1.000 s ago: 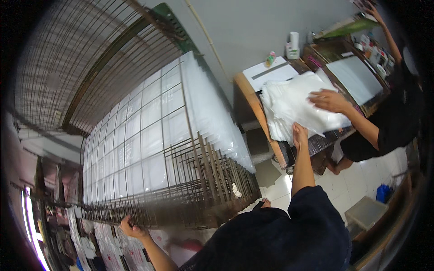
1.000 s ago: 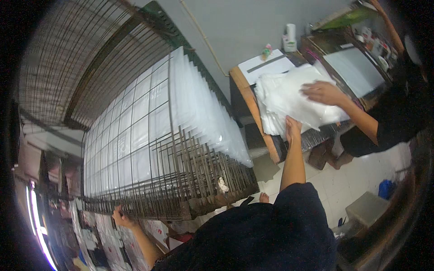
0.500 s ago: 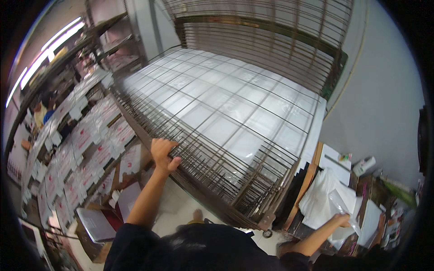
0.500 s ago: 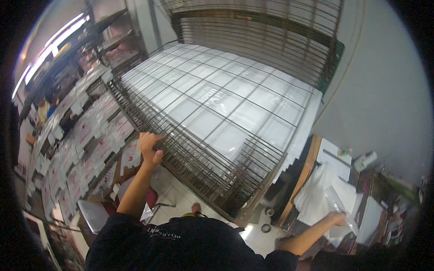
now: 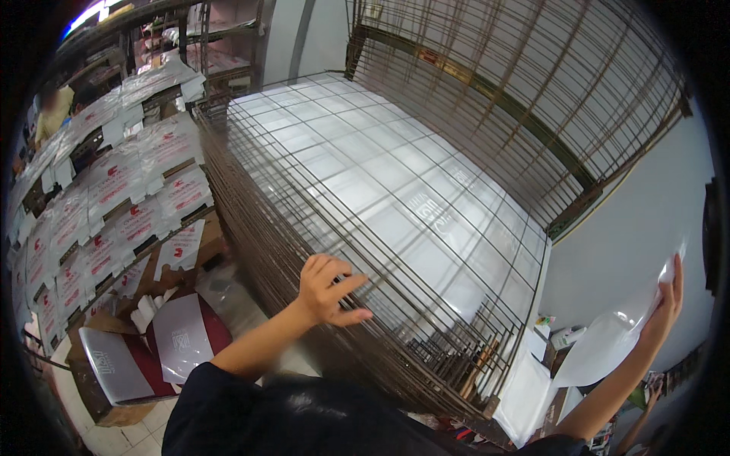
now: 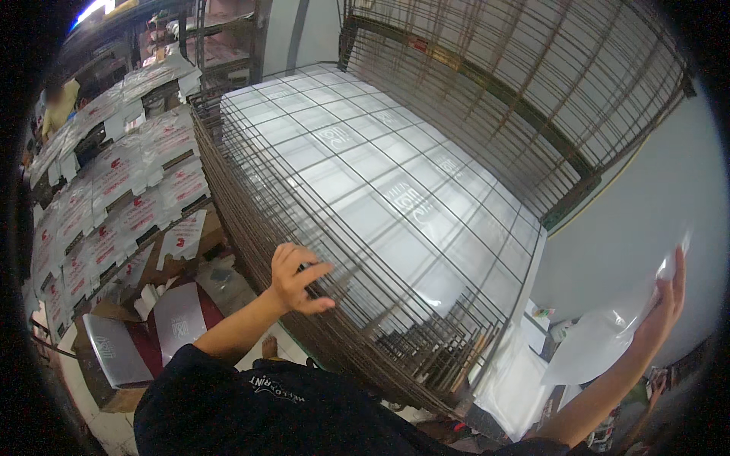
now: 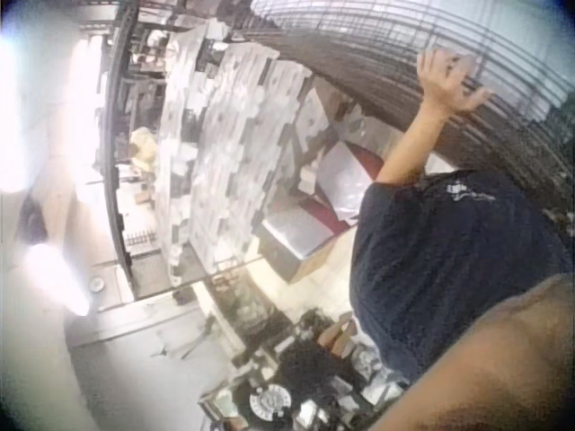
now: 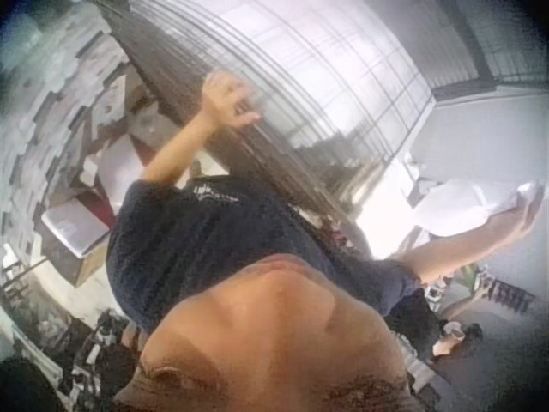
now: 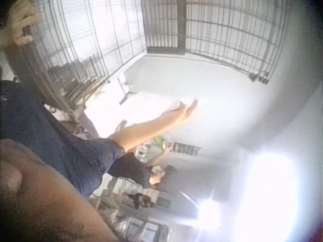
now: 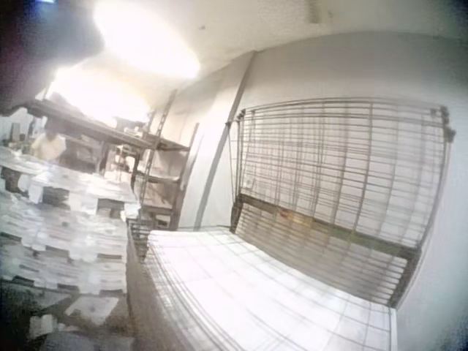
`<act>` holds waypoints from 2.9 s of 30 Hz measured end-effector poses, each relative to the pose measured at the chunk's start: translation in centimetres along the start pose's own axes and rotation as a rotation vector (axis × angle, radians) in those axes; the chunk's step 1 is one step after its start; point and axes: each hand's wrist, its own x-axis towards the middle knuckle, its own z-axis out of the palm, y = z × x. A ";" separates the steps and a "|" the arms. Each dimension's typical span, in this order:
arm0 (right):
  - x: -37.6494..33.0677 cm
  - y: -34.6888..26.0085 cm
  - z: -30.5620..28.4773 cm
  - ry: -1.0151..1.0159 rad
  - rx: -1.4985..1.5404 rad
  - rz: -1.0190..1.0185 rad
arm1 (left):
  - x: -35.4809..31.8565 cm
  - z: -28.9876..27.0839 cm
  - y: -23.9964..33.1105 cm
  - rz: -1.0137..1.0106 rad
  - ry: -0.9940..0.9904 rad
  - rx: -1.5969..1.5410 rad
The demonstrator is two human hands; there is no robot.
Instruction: The person repeatedly picks up white sheets of packing material from a table and places them into a large metal wire rack. The person smooths the sheets into the rack by hand to create a neat stack. Another person is visible in the background working at a separate table.
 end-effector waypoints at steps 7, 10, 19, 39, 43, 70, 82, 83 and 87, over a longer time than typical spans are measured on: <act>2.9 -14.4 23.3 -0.526 0.084 -0.099 | -3.0 -6.0 -10.9 -0.191 0.072 0.136; 2.4 -20.0 32.3 -0.758 0.298 -0.059 | -3.4 -8.1 -15.0 -0.235 0.000 0.144; 2.1 -32.3 58.0 -1.350 0.610 -0.192 | -5.5 -7.4 -26.2 0.006 -0.082 0.153; 5.7 -7.5 83.1 -0.779 0.873 0.437 | -6.9 -4.5 -28.9 0.095 0.171 0.038; 1.4 0.5 85.1 -0.520 0.947 0.649 | -7.2 -4.7 -29.5 0.101 0.173 0.055; -6.4 10.4 80.7 -0.316 -0.505 0.471 | -7.7 -3.7 -29.3 0.106 0.203 0.006; -6.6 7.5 80.0 -0.526 -0.558 0.607 | -8.2 -4.0 -29.5 0.107 0.190 0.022; -6.6 7.4 80.0 -0.516 -0.571 0.616 | -8.2 -4.1 -29.5 0.106 0.190 0.023; -6.7 7.0 79.7 -0.400 -0.612 0.562 | -8.3 -4.2 -29.6 0.127 0.165 0.041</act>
